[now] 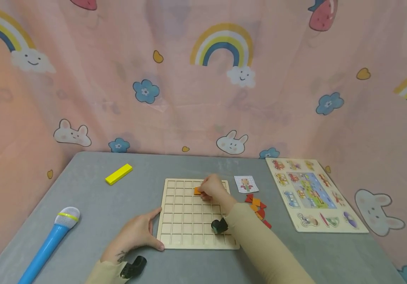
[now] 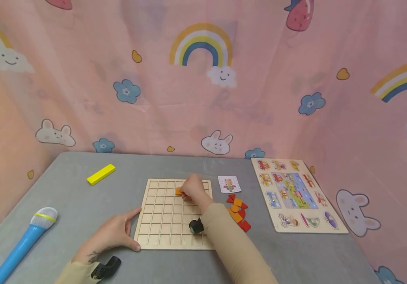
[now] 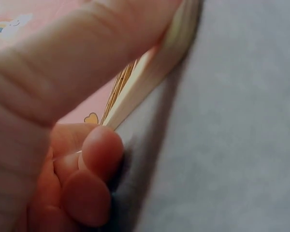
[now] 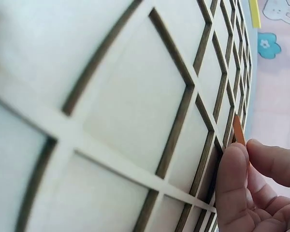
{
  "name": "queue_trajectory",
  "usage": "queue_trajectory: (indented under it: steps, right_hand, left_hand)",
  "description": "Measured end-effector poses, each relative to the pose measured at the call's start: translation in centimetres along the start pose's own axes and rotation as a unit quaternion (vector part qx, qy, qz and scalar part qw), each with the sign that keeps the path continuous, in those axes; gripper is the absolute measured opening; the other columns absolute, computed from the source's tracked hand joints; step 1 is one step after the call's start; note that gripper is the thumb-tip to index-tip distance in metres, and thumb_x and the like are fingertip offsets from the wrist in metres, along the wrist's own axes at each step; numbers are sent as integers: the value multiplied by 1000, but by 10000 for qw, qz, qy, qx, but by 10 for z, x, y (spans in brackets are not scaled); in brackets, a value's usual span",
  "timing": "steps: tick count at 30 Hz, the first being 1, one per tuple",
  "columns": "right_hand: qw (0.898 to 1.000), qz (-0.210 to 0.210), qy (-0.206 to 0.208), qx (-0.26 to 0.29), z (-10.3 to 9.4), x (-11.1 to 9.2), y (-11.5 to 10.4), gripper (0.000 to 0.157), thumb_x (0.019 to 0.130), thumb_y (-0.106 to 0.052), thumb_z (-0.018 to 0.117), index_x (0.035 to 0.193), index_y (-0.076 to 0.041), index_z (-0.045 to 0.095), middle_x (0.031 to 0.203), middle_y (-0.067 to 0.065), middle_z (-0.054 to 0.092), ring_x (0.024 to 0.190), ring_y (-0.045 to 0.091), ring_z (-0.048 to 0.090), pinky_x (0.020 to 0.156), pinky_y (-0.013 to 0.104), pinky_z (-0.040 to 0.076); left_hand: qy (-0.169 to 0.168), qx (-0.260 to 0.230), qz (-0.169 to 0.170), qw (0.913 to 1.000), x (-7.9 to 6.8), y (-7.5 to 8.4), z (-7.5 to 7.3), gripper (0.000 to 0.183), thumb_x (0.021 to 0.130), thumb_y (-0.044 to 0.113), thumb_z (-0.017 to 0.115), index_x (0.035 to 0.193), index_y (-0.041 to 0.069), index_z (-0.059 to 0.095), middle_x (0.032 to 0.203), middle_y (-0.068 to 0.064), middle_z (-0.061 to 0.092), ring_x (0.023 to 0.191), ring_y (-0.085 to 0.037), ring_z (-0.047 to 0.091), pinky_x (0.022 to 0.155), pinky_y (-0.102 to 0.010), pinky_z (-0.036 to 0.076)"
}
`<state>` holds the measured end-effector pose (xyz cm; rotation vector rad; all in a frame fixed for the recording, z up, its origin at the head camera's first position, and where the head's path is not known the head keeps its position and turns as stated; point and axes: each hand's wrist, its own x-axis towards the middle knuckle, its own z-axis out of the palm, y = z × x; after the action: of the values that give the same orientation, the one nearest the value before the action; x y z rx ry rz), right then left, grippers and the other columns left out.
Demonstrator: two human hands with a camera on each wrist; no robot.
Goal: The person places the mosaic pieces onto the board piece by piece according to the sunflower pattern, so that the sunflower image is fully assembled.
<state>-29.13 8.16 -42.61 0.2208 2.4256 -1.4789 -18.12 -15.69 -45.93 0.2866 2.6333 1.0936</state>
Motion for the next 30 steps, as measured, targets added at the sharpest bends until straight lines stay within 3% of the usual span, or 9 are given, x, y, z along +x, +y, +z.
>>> queue_trajectory:
  steps: [5,9,13,18,22,26,30]
  right_hand:
    - [9981,-246,151,-553,3,1,-2,6,78,3,65,74,4,61,56,10,59,43,14,53,45,26,47]
    - [9936,-477,250,-998,5,-1,-3,19,77,5,63,60,0,58,53,10,59,42,15,52,44,26,44]
    - [9869,-598,260,-1478,-2,-7,-6,20,79,-1,64,61,-5,56,56,8,58,46,15,50,46,26,41]
    - [9657,-614,483,-2478,-38,-12,-7,9,82,-10,62,74,-7,61,70,2,56,57,14,46,51,28,37]
    - [9450,-503,851,-3118,-78,-9,10,14,78,-7,60,66,-6,54,64,2,48,55,16,41,49,29,33]
    - [9368,-387,1102,-3299,-108,-8,36,10,75,-3,61,80,3,55,73,11,51,64,23,46,57,32,40]
    - [9342,15,1063,-3406,-123,-14,53,30,76,-6,64,102,7,55,89,17,57,75,28,50,69,38,45]
  left_hand:
    - [18,41,11,10000,1,1,0,121,38,39,91,142,6,37,57,0,51,48,-14,44,43,-27,32]
    - [39,50,45,10000,2,2,-1,121,38,38,92,142,6,37,57,0,51,48,-14,44,43,-27,32]
    - [-17,-6,16,10000,2,3,0,122,38,39,91,142,5,37,57,-1,52,47,-14,44,42,-28,32]
    - [-75,-45,11,10000,0,3,1,122,39,40,91,142,5,37,57,-1,52,47,-15,44,42,-28,32]
    - [-72,-50,36,10000,-1,2,0,121,40,39,91,142,4,37,57,-1,52,47,-15,44,42,-28,32]
    - [-42,-1,32,10000,-1,1,0,121,40,39,91,142,5,37,57,-1,51,47,-15,44,42,-28,32]
    - [-21,26,13,10000,0,0,1,121,39,40,91,142,6,37,57,-1,52,47,-15,44,42,-28,32]
